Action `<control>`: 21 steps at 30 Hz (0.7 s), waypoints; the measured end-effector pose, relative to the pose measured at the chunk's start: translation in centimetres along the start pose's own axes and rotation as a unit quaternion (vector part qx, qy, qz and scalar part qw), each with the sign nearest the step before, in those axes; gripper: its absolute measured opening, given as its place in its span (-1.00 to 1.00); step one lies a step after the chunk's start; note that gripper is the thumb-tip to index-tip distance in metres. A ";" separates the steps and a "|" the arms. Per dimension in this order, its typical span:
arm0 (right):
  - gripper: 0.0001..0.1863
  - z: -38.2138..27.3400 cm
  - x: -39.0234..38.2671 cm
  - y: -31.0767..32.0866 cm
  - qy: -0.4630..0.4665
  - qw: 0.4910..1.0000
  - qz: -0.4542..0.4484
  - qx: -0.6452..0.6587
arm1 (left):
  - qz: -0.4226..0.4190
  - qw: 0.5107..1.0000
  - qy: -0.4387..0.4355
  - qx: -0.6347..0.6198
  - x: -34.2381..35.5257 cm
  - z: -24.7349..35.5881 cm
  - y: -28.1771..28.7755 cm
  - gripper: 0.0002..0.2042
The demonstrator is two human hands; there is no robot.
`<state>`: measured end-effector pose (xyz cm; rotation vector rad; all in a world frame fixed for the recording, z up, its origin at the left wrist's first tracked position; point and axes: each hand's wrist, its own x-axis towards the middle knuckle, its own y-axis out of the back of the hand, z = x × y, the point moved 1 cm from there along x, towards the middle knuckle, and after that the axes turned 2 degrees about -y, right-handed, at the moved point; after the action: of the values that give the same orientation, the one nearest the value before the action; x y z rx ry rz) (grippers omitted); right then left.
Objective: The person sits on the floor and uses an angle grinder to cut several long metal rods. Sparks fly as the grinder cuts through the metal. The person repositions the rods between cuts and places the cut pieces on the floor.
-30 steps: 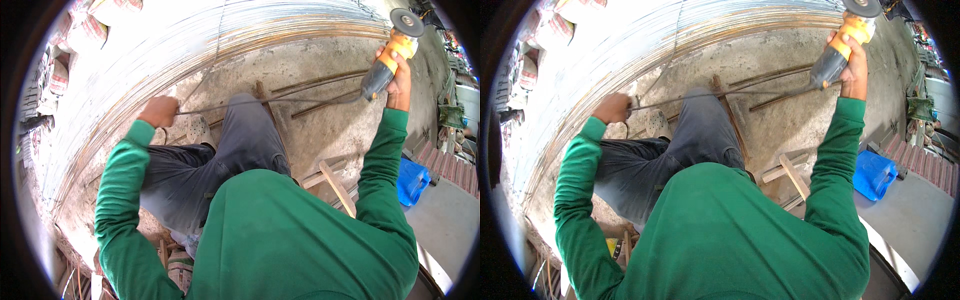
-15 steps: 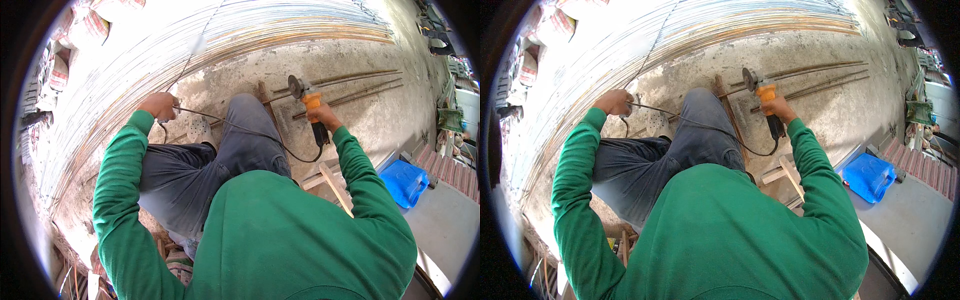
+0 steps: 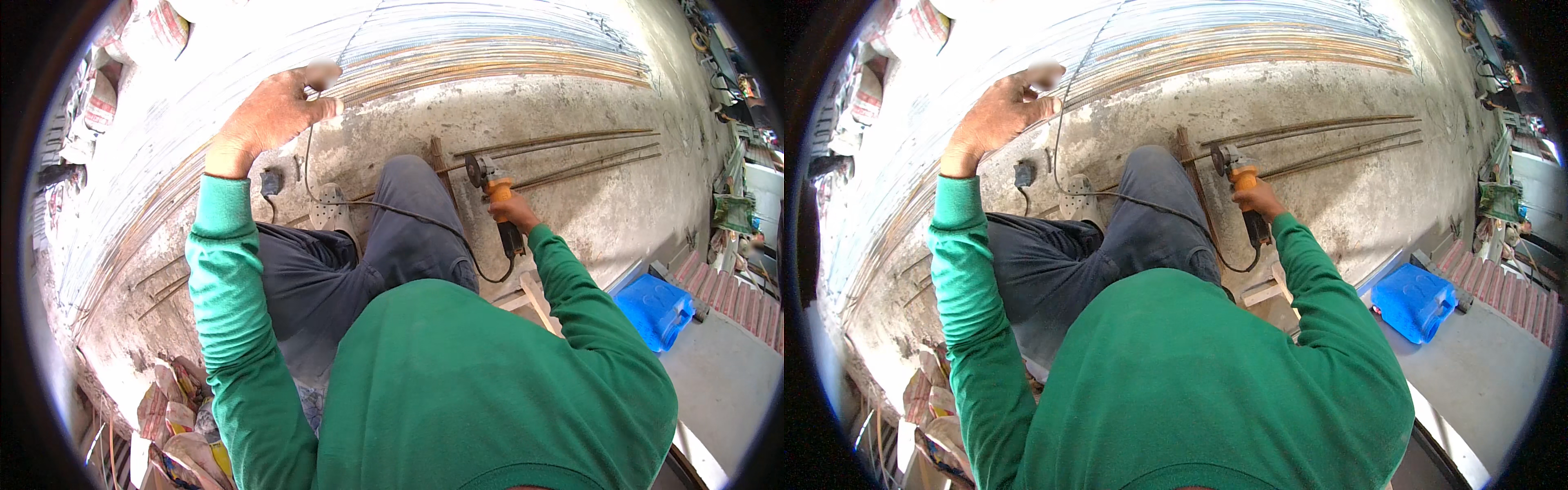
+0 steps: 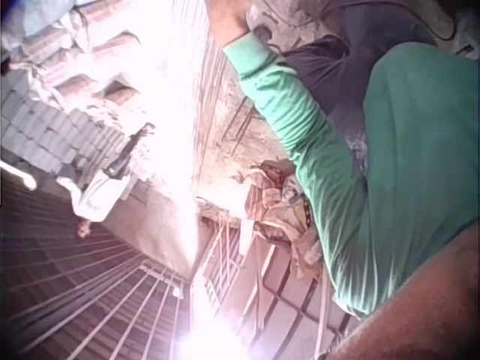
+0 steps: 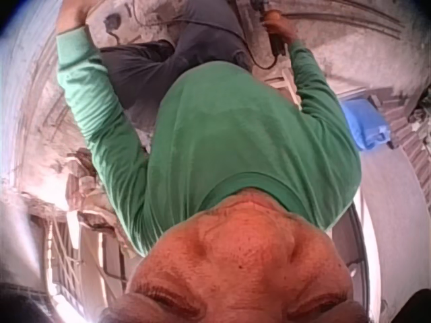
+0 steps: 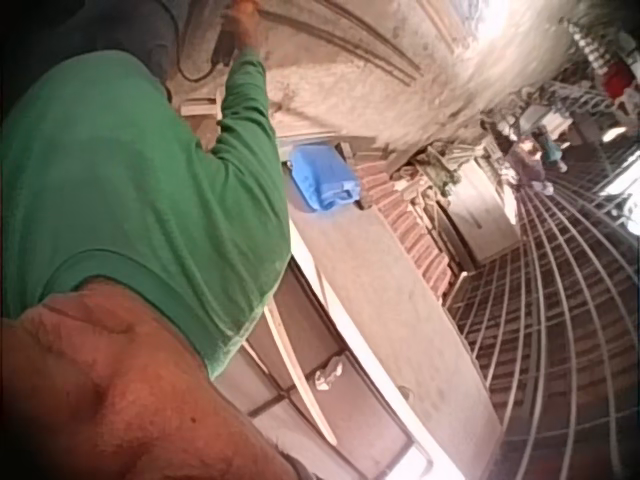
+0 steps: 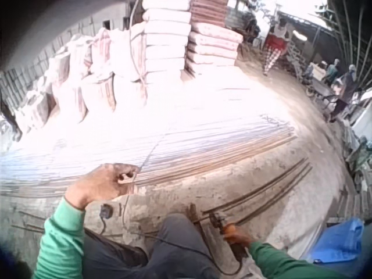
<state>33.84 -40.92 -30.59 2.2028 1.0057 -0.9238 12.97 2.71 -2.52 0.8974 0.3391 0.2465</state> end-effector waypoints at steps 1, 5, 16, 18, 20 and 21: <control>-0.64 -0.1 0.2 -0.3 -0.003 1.000 0.001 -0.002 | -0.015 1.000 0.008 -0.002 -0.2 -0.2 0.2 -0.48; -0.61 0.1 0.9 -0.2 -0.030 0.999 0.011 -0.028 | 0.004 0.999 0.035 0.026 -0.7 0.1 1.0 -0.44; -0.56 0.3 1.5 -0.6 -0.028 0.999 0.002 -0.023 | -0.017 0.996 0.072 0.053 -0.2 -1.5 -0.1 -0.35; -0.56 -0.3 1.2 -0.9 -0.033 0.999 0.012 -0.039 | -0.014 0.997 0.072 0.038 -0.1 -1.6 -0.1 -0.34; -0.56 -0.1 1.4 -0.8 -0.037 0.999 0.009 -0.035 | -0.024 0.996 0.064 0.053 0.2 -1.5 -0.3 -0.32; -0.56 0.0 1.6 -0.7 -0.039 0.999 0.008 -0.034 | -0.029 0.996 0.059 0.060 0.4 -1.4 -0.3 -0.31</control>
<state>34.03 -39.87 -31.92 2.0996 0.9669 -0.9486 12.81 3.66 -3.66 0.9921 0.4921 0.2283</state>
